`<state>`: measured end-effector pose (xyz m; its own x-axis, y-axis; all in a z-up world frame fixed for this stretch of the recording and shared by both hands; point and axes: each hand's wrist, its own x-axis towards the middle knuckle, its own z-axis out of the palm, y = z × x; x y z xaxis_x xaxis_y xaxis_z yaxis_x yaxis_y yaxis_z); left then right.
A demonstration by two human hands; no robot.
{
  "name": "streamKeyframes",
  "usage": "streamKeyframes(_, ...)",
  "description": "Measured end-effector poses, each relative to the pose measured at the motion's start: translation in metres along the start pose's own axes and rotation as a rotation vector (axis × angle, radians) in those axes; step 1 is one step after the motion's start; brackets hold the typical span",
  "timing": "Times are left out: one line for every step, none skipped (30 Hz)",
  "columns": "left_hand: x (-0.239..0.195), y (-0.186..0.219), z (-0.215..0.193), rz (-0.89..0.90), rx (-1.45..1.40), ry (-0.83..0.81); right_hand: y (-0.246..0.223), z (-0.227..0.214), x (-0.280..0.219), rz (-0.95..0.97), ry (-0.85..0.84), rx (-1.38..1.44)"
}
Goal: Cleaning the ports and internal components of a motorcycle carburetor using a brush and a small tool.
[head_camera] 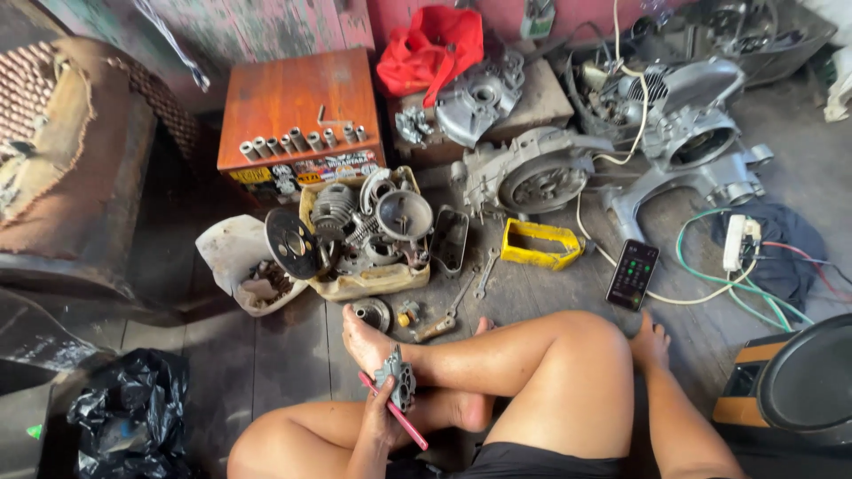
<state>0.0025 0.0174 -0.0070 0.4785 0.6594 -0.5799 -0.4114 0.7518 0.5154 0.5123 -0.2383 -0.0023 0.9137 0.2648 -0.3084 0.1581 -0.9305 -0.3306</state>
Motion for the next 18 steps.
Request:
streamKeyframes(-0.001,-0.001,0.000,-0.007,0.010,0.015,0.004,0.004,0.000,0.022,-0.027,-0.020)
streamKeyframes(0.001,0.000,0.001,0.000,0.010,0.005,0.005,0.005,0.002,0.017,-0.018,-0.013)
streamKeyframes(0.001,0.000,0.000,-0.008,0.021,0.026,0.008,0.008,0.003,0.010,-0.011,-0.021)
streamKeyframes(0.003,-0.001,-0.001,-0.016,0.031,0.046,0.010,0.012,0.004,0.004,-0.003,-0.030)
streamKeyframes(0.004,0.000,-0.001,-0.011,0.031,0.041,0.007,0.008,0.001,0.001,0.001,-0.026)
streamKeyframes(0.005,0.000,-0.001,-0.014,0.022,0.040,0.003,0.005,-0.001,0.008,-0.010,-0.021)
streamKeyframes(0.002,-0.001,-0.005,-0.023,0.015,0.045,0.003,0.004,-0.008,0.019,-0.026,-0.020)
streamKeyframes(0.004,-0.001,-0.004,-0.025,0.015,0.046,0.003,0.006,-0.003,0.021,-0.027,-0.021)
streamKeyframes(0.003,-0.001,-0.005,-0.026,0.033,0.056,0.007,0.009,-0.001,0.008,-0.013,-0.017)
streamKeyframes(0.003,-0.001,-0.005,-0.028,0.051,0.065,0.010,0.011,0.001,-0.004,0.001,-0.012)
streamKeyframes(0.005,-0.002,-0.007,-0.038,0.054,0.072,0.010,0.011,0.002,0.005,-0.006,-0.018)
streamKeyframes(0.008,-0.003,-0.010,-0.029,0.036,0.047,0.009,0.011,0.003,0.001,-0.010,-0.011)
streamKeyframes(0.007,-0.005,-0.013,-0.023,0.019,0.027,0.011,0.012,0.002,-0.002,-0.019,-0.008)
streamKeyframes(0.012,-0.006,-0.016,-0.036,0.022,0.038,0.007,0.010,0.009,0.009,-0.030,-0.016)
streamKeyframes(0.013,-0.007,-0.022,-0.041,-0.002,0.027,0.010,0.012,0.008,-0.027,-0.012,-0.019)
streamKeyframes(0.015,-0.009,-0.028,-0.047,-0.027,0.015,0.015,0.014,0.009,-0.062,0.006,-0.023)
streamKeyframes(0.016,-0.008,-0.034,-0.089,-0.004,0.033,0.013,0.011,0.007,-0.017,-0.014,-0.031)
streamKeyframes(0.017,-0.007,-0.040,-0.072,0.000,0.011,0.011,0.008,0.008,-0.073,0.040,-0.034)
